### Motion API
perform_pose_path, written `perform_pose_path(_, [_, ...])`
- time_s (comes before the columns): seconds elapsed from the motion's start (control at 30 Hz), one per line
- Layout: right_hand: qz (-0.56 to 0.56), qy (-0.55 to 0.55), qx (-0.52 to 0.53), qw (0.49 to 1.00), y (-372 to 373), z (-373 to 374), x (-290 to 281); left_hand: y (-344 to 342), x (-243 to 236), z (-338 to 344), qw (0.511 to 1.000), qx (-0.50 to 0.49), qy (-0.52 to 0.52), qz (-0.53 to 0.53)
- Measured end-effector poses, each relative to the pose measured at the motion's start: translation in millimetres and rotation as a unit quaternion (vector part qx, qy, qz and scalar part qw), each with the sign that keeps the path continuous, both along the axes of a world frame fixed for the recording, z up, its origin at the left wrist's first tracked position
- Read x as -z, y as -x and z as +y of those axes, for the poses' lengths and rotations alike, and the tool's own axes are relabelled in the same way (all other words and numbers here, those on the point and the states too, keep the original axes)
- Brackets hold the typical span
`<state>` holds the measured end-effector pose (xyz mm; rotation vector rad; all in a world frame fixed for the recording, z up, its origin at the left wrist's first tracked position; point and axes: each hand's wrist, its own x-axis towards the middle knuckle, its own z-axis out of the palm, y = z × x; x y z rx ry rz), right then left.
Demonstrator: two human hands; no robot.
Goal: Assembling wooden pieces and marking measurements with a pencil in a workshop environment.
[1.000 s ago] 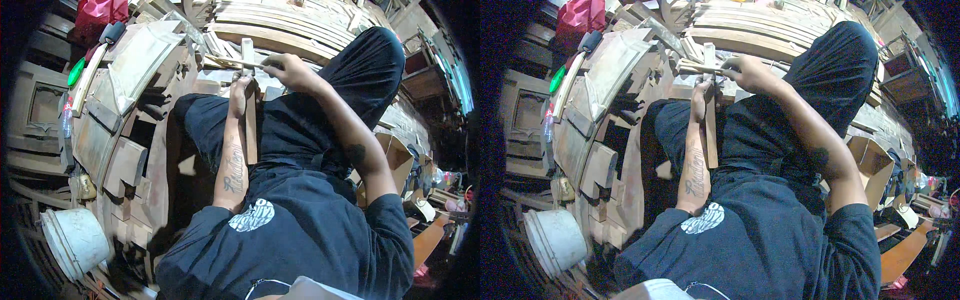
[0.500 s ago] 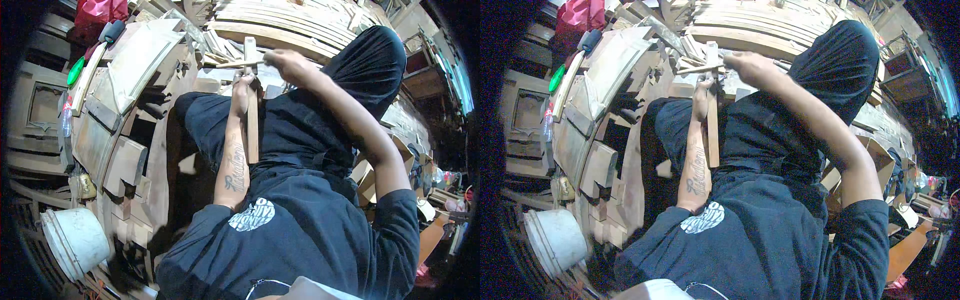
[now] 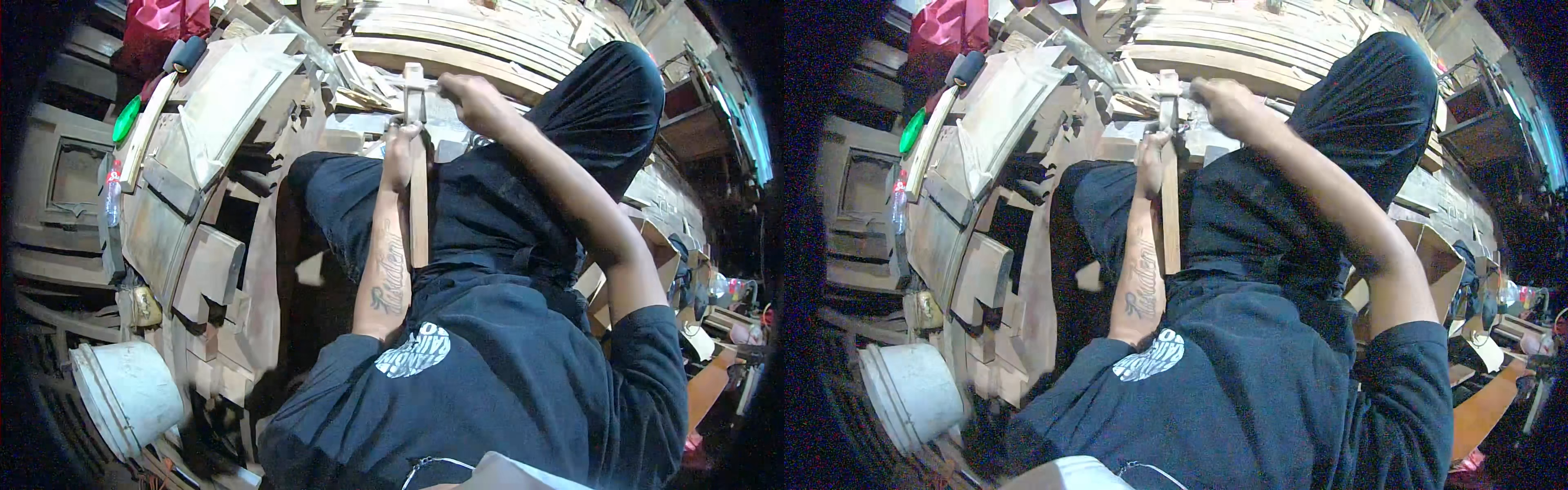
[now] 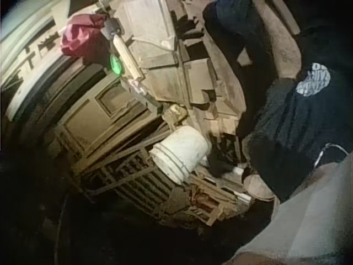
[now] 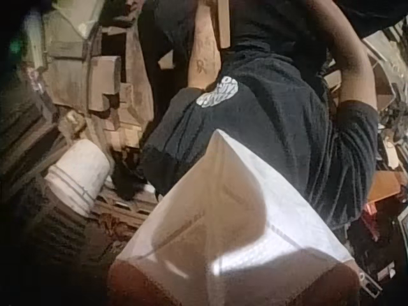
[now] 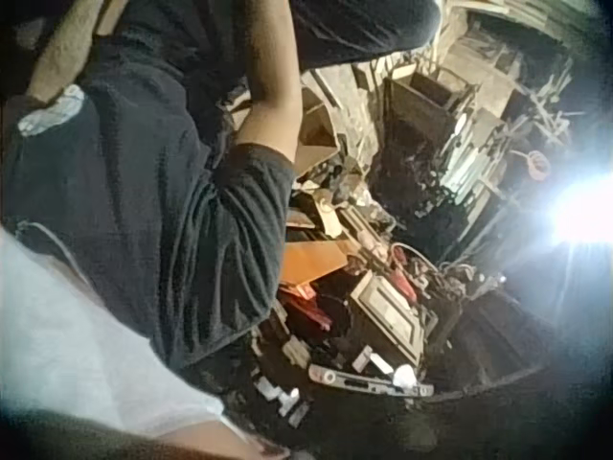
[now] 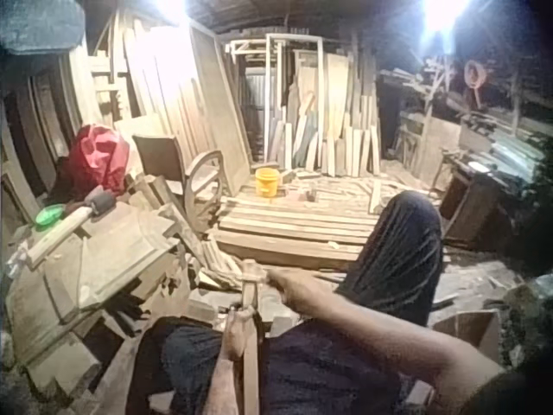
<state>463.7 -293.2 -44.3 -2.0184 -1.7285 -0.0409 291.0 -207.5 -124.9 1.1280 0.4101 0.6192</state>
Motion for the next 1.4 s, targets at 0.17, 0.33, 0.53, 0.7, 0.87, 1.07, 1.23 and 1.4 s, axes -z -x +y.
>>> perform_pose_path(0.17, [0.059,-0.052,-0.003,0.997,-7.5,-1.7,-2.6,-1.4,-19.3,-11.4,0.999,-0.028,0.03,0.009])
perform_pose_path(0.33, [-0.075,0.003,0.039,0.996,14.8,-3.7,-3.6,2.9,1.9,-1.4,0.997,-0.005,0.071,-0.023])
perform_pose_path(0.53, [-0.041,-0.005,0.094,0.995,-0.8,5.7,-2.6,0.5,-7.2,-8.2,0.998,-0.007,0.058,-0.006])
perform_pose_path(0.7, [-0.093,0.019,0.041,0.995,7.1,-6.1,7.7,3.8,-3.8,-0.2,0.998,0.012,0.068,0.008])
perform_pose_path(0.87, [-0.058,-0.013,0.095,0.994,-6.0,8.7,0.3,-1.4,-8.8,-10.0,0.998,-0.012,0.059,-0.014])
perform_pose_path(1.07, [-0.078,0.035,0.111,0.99,10.3,3.4,-1.7,2.3,-5.5,-5.6,0.998,0.006,0.059,0.0])
perform_pose_path(1.23, [-0.083,0.041,0.086,0.992,10.8,1.5,-0.4,4.9,3.7,0.1,0.998,0.04,0.048,-0.001])
perform_pose_path(1.4, [-0.079,0.021,0.11,0.99,7.6,10.6,-5.0,4.2,-2.0,-3.8,0.997,0.02,0.071,-0.011])
